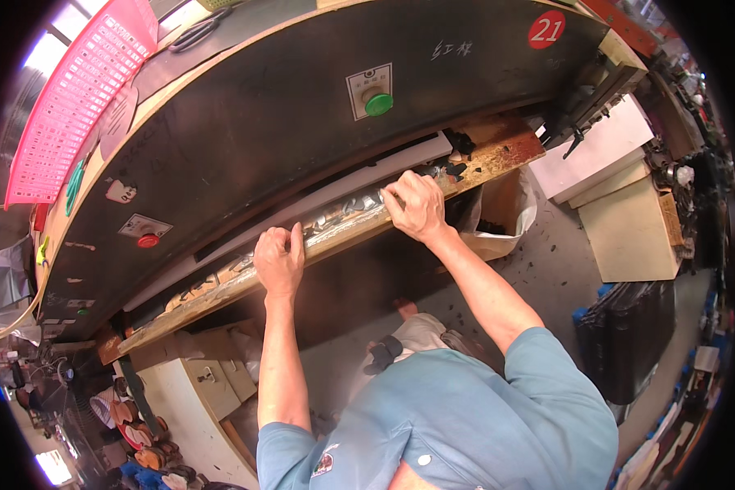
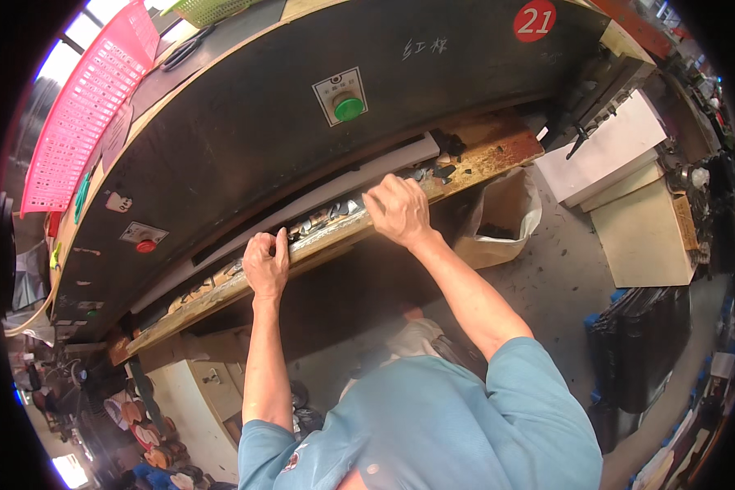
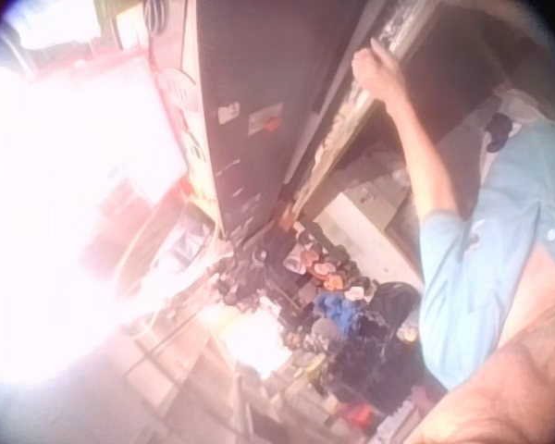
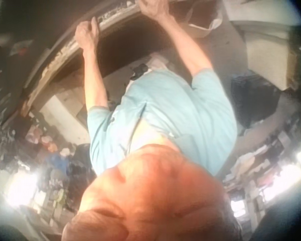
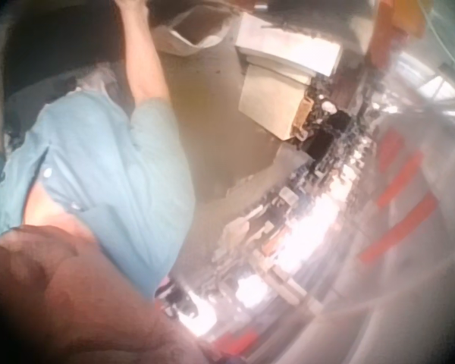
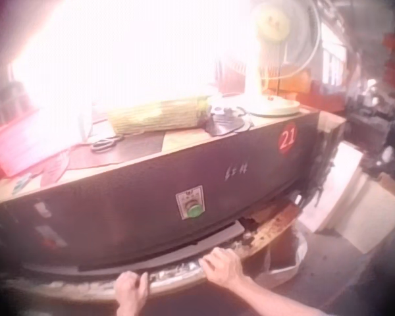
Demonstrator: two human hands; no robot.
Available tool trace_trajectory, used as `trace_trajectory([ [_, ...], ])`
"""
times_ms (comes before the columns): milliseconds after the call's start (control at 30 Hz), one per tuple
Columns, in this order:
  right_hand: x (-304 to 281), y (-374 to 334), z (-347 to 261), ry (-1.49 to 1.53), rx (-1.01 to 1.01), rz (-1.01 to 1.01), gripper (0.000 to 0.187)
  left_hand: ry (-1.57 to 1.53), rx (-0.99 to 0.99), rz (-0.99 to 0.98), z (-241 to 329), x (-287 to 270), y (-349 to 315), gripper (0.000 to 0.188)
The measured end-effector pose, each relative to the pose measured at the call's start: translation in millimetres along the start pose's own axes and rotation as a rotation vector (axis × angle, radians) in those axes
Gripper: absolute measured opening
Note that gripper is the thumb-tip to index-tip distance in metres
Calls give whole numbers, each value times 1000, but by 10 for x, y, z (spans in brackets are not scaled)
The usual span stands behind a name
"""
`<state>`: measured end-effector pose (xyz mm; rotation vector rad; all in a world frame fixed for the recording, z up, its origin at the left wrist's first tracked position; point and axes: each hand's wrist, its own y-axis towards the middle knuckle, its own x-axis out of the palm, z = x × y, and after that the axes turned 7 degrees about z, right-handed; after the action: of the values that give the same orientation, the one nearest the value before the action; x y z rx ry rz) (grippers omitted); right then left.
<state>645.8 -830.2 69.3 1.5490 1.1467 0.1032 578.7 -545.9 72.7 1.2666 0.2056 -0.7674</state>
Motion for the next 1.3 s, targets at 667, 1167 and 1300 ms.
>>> trace_trajectory([
  [667, 34, -124, 5, 123, 19, -39, 6, 10, -181, 1, -68, 65, -279, 32],
  [1167, -633, -754, -829, 357, 292, -114, 25, -170, -215, -149, 740, -845, -1519, 21],
  [1300, -288, -673, -1174, 181, 207, -319, 91, -418, -321, -136, 906, -1110, -1494, 14],
])
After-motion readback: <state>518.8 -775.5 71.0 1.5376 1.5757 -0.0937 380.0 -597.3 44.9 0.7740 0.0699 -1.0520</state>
